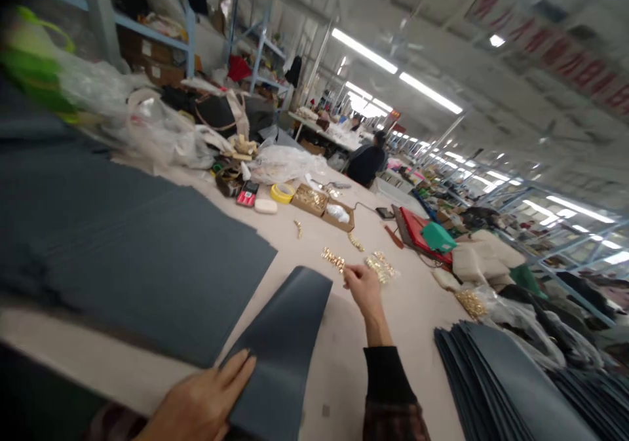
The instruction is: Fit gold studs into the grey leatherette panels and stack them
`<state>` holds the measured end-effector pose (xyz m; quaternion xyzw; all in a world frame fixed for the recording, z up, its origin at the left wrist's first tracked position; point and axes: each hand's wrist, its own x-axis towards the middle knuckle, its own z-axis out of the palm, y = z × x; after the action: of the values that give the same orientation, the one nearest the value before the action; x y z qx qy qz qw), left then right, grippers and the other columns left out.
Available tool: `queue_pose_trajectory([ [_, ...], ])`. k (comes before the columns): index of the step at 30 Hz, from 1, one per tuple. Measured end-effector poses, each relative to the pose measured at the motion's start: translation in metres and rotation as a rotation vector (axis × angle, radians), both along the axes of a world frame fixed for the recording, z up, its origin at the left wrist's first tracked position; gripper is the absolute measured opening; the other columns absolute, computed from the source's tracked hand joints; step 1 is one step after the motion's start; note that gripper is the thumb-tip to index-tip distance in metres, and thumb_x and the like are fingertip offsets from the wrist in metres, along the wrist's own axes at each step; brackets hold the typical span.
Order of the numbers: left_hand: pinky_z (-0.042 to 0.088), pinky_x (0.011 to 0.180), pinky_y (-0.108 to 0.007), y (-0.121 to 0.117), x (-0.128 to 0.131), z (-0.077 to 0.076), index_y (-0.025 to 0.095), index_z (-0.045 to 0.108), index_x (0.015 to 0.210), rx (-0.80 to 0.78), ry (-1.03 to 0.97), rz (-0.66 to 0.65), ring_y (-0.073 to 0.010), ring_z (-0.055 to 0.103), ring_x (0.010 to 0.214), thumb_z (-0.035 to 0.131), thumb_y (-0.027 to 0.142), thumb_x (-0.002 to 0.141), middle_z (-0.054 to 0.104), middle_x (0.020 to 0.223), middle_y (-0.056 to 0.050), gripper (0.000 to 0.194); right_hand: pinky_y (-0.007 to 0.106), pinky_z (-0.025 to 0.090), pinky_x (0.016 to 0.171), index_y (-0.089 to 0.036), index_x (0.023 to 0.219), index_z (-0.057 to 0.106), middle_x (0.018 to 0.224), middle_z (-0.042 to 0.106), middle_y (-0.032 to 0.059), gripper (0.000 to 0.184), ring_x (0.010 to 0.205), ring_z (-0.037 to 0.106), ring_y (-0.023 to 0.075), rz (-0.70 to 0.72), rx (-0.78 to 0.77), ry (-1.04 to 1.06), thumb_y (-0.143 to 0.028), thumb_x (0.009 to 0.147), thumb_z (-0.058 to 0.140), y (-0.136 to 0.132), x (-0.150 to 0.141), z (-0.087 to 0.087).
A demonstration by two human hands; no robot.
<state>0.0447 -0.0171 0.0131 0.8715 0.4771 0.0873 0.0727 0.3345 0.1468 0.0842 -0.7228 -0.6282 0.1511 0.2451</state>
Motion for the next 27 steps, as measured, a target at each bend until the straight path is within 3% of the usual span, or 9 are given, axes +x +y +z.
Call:
queue_pose_trajectory([
  [3,0.057,0.075,-0.038,0.002,0.001,0.007,0.009,0.045,0.139,-0.058,0.027,-0.077,-0.0248,0.067,0.09,0.047,0.005,0.08,0.058,0.133,-0.02,0.059,0.03,0.055,0.066,-0.013,0.096,0.067,0.076,0.067,0.0053,0.038,0.067,0.064,0.0168,0.187,-0.098,0.278,-0.047,0.084,0.056,-0.039,-0.037,-0.007],
  [6,0.057,0.071,-0.037,0.003,-0.001,0.012,0.009,0.047,0.135,-0.044,0.002,-0.094,-0.024,0.066,0.088,0.042,0.009,0.088,0.062,0.122,-0.017,0.048,0.026,0.051,0.057,-0.016,0.085,0.068,0.068,0.065,0.0018,0.025,0.058,0.059,0.0137,0.398,-0.269,0.461,-0.039,0.081,0.063,-0.077,-0.082,-0.021],
  [11,0.053,0.063,-0.034,-0.001,-0.003,0.012,0.012,0.053,0.123,-0.004,-0.013,-0.097,-0.022,0.063,0.076,0.043,0.013,0.09,0.062,0.099,-0.008,0.035,0.022,0.045,0.061,-0.019,0.079,0.072,0.073,0.071,-0.0004,0.012,0.065,0.062,0.0127,0.573,-0.315,0.217,-0.02,0.081,0.06,-0.102,-0.118,-0.033],
  [16,0.052,0.062,-0.035,0.001,-0.003,0.009,0.013,0.053,0.121,0.013,-0.029,-0.101,-0.0222,0.062,0.076,0.043,0.013,0.091,0.062,0.096,-0.007,0.032,0.022,0.044,0.061,-0.019,0.078,0.072,0.071,0.071,-0.0004,0.013,0.063,0.062,0.0127,0.586,-0.362,0.168,-0.017,0.08,0.059,-0.096,-0.121,-0.029],
  [27,0.055,0.06,-0.037,0.003,-0.001,0.006,0.012,0.055,0.122,-0.032,-0.056,-0.107,-0.0235,0.063,0.075,0.044,0.009,0.089,0.062,0.098,-0.008,0.035,0.019,0.043,0.047,-0.016,0.07,0.067,0.057,0.063,0.0003,0.008,0.051,0.058,0.0114,0.402,-0.564,0.173,-0.017,0.075,0.06,-0.085,-0.134,-0.034],
])
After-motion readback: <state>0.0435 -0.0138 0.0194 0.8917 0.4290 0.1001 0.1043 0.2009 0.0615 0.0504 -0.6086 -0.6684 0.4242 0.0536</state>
